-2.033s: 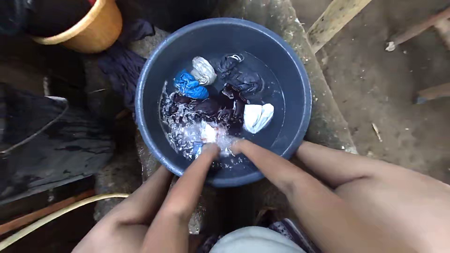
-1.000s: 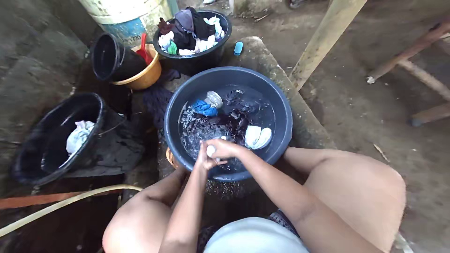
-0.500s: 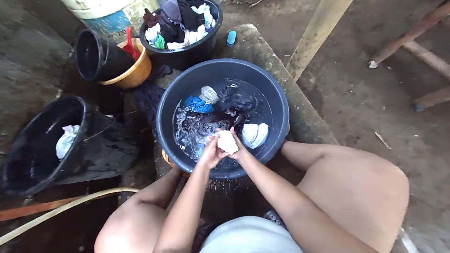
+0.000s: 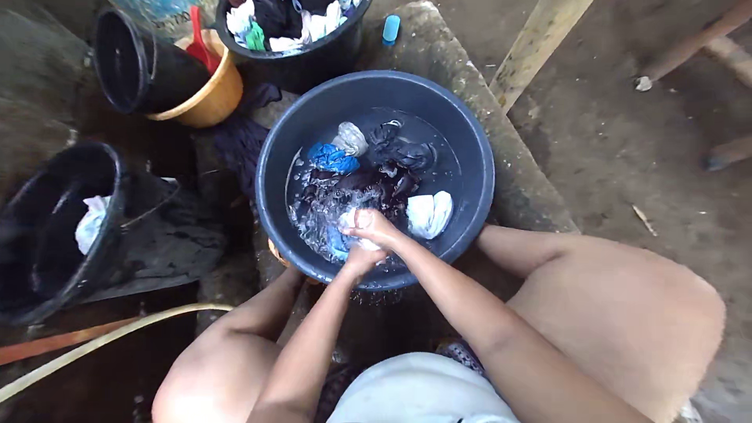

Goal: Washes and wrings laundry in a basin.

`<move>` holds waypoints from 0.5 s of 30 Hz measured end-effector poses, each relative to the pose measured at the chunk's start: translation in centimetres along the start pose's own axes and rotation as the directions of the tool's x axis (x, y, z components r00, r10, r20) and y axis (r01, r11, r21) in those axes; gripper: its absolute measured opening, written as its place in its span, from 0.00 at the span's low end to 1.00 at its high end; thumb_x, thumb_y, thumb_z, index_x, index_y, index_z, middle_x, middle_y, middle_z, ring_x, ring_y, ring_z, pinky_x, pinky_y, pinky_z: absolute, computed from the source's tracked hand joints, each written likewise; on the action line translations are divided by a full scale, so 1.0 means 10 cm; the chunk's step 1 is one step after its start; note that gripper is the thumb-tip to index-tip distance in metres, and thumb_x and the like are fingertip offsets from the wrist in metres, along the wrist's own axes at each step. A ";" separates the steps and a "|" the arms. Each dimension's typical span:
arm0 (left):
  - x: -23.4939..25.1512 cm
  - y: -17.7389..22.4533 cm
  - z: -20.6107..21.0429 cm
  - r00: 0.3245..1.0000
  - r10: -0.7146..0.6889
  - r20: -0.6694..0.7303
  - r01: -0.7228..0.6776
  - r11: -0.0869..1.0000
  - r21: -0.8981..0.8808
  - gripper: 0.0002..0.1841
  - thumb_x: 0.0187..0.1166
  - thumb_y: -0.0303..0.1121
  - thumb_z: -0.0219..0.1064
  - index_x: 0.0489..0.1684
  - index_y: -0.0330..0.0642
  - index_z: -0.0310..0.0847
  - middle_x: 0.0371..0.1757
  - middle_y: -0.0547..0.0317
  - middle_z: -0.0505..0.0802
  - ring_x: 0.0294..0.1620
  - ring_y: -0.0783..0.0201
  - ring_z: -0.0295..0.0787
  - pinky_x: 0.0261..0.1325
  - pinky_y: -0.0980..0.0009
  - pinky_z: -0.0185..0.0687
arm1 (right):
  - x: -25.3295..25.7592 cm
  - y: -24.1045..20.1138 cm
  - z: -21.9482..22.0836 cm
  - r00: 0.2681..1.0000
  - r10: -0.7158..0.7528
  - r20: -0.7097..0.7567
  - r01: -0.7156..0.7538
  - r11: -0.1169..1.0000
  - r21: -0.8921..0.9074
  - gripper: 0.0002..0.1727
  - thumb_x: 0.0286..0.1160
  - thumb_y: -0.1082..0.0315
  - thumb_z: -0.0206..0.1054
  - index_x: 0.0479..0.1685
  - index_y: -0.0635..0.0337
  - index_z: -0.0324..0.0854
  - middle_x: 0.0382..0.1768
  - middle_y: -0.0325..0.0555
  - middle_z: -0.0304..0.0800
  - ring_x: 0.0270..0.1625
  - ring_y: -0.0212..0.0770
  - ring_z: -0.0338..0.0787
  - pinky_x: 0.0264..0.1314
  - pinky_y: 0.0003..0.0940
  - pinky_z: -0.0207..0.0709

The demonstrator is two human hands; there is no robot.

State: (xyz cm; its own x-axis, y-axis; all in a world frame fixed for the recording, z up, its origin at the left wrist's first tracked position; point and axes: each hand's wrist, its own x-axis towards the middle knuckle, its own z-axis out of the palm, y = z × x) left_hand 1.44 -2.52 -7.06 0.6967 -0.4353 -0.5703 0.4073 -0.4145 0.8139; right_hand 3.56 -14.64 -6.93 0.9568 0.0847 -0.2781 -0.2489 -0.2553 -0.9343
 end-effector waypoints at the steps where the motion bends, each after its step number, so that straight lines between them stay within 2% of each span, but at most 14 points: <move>1: 0.05 -0.09 0.02 0.999 0.042 -0.027 -0.038 0.992 0.124 0.21 0.66 0.28 0.79 0.56 0.28 0.80 0.39 0.52 0.90 0.34 0.66 0.87 0.43 0.67 0.85 | 0.01 0.02 0.03 0.999 0.032 0.003 -0.031 0.992 -0.125 0.20 0.76 0.60 0.75 0.50 0.73 0.84 0.48 0.65 0.89 0.56 0.56 0.88 0.67 0.55 0.78; 2: 0.09 -0.17 0.03 0.997 0.073 -0.034 -0.063 0.971 0.230 0.25 0.67 0.31 0.80 0.59 0.25 0.80 0.44 0.46 0.91 0.40 0.61 0.89 0.50 0.62 0.87 | 0.00 0.02 0.07 0.998 0.062 0.012 -0.057 0.971 -0.232 0.18 0.77 0.63 0.71 0.50 0.73 0.85 0.51 0.68 0.89 0.60 0.61 0.87 0.69 0.60 0.76; 3: 0.10 -0.22 0.04 0.996 0.085 -0.027 -0.072 0.946 0.316 0.29 0.68 0.35 0.80 0.64 0.24 0.78 0.52 0.41 0.91 0.50 0.56 0.90 0.61 0.57 0.85 | -0.01 -0.01 0.10 0.994 0.100 0.033 -0.084 0.943 -0.323 0.17 0.79 0.64 0.68 0.53 0.73 0.85 0.54 0.69 0.89 0.63 0.64 0.87 0.71 0.63 0.74; 4: 0.10 -0.25 0.04 0.995 0.098 -0.026 -0.081 0.920 0.383 0.30 0.69 0.38 0.80 0.65 0.24 0.79 0.57 0.38 0.91 0.57 0.52 0.90 0.68 0.53 0.82 | -0.02 -0.04 0.13 0.989 0.137 0.049 -0.108 0.916 -0.387 0.17 0.80 0.64 0.66 0.55 0.71 0.85 0.56 0.69 0.89 0.65 0.65 0.86 0.72 0.64 0.73; 6: 0.08 -0.23 0.00 0.992 0.116 -0.040 -0.085 0.888 0.451 0.30 0.70 0.41 0.79 0.63 0.25 0.81 0.59 0.37 0.91 0.65 0.48 0.88 0.73 0.50 0.77 | -0.03 -0.08 0.16 0.990 0.137 0.046 -0.107 0.909 -0.402 0.17 0.81 0.63 0.64 0.56 0.69 0.85 0.55 0.67 0.89 0.65 0.63 0.87 0.71 0.63 0.75; 8: 0.02 -0.07 -0.14 0.987 0.123 -0.101 -0.067 0.896 0.439 0.32 0.69 0.40 0.80 0.66 0.24 0.78 0.60 0.36 0.91 0.66 0.48 0.87 0.75 0.50 0.77 | -0.01 -0.13 0.16 0.999 0.023 0.025 -0.017 0.973 -0.231 0.22 0.81 0.59 0.70 0.60 0.71 0.82 0.54 0.67 0.89 0.62 0.60 0.88 0.70 0.59 0.77; 9: -0.05 0.11 -0.27 0.982 0.118 -0.146 -0.044 0.903 0.428 0.34 0.68 0.39 0.81 0.69 0.23 0.76 0.61 0.35 0.90 0.67 0.47 0.87 0.76 0.50 0.77 | 0.02 -0.15 0.12 0.998 -0.049 0.028 0.052 0.995 -0.090 0.28 0.79 0.59 0.72 0.70 0.71 0.76 0.59 0.67 0.87 0.63 0.58 0.88 0.71 0.56 0.79; 10: -0.14 0.35 -0.45 0.970 0.120 -0.212 -0.011 0.892 0.452 0.34 0.68 0.38 0.81 0.68 0.22 0.75 0.60 0.32 0.90 0.66 0.44 0.87 0.74 0.48 0.77 | 0.04 -0.20 0.03 0.994 -0.098 0.054 0.095 0.994 0.047 0.34 0.82 0.62 0.70 0.83 0.67 0.64 0.68 0.67 0.83 0.68 0.57 0.86 0.73 0.55 0.78; 11: -0.23 0.57 -0.68 0.943 0.143 -0.301 0.026 0.869 0.495 0.33 0.67 0.38 0.83 0.65 0.21 0.78 0.57 0.29 0.90 0.63 0.40 0.88 0.71 0.42 0.78 | 0.08 -0.19 -0.09 0.991 -0.114 0.075 0.101 0.982 0.162 0.38 0.87 0.61 0.63 0.92 0.60 0.51 0.76 0.67 0.77 0.73 0.59 0.83 0.76 0.57 0.76; 12: -0.32 0.77 -0.96 0.895 0.202 -0.397 0.049 0.841 0.539 0.34 0.65 0.40 0.85 0.63 0.22 0.79 0.55 0.27 0.90 0.61 0.36 0.88 0.68 0.36 0.78 | 0.13 -0.11 -0.23 0.994 -0.083 0.072 0.064 0.970 0.234 0.38 0.90 0.54 0.55 0.96 0.51 0.44 0.80 0.62 0.74 0.77 0.58 0.80 0.76 0.58 0.73; 13: -0.43 0.95 -1.28 0.822 0.291 -0.490 0.060 0.811 0.582 0.36 0.63 0.41 0.86 0.67 0.25 0.78 0.56 0.27 0.90 0.62 0.33 0.88 0.67 0.31 0.78 | 0.19 0.03 -0.37 0.999 -0.024 0.029 0.016 0.964 0.265 0.39 0.89 0.44 0.50 0.96 0.45 0.44 0.82 0.57 0.74 0.79 0.57 0.78 0.76 0.60 0.73; 14: -0.59 1.15 -1.62 0.729 0.383 -0.567 0.070 0.782 0.619 0.39 0.63 0.41 0.86 0.71 0.26 0.76 0.59 0.25 0.89 0.64 0.31 0.87 0.68 0.29 0.76 | 0.22 0.17 -0.53 0.998 0.044 -0.053 -0.029 0.966 0.259 0.38 0.90 0.41 0.49 0.95 0.46 0.50 0.82 0.56 0.75 0.80 0.58 0.78 0.77 0.63 0.72; 15: -0.76 1.35 -1.99 0.633 0.446 -0.633 0.106 0.759 0.642 0.41 0.64 0.42 0.85 0.75 0.26 0.72 0.62 0.22 0.87 0.67 0.27 0.84 0.69 0.26 0.73 | 0.22 0.29 -0.69 0.982 0.122 -0.147 -0.088 0.972 0.219 0.36 0.91 0.45 0.52 0.93 0.52 0.55 0.82 0.60 0.73 0.81 0.60 0.76 0.79 0.65 0.70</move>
State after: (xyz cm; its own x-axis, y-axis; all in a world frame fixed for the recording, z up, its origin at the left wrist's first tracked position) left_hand 13.34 11.09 10.50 0.9963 0.0454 0.0731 0.0042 -0.8740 0.4859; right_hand 5.98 -21.81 -8.72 0.9308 -0.0894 -0.3543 -0.3591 -0.0443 -0.9323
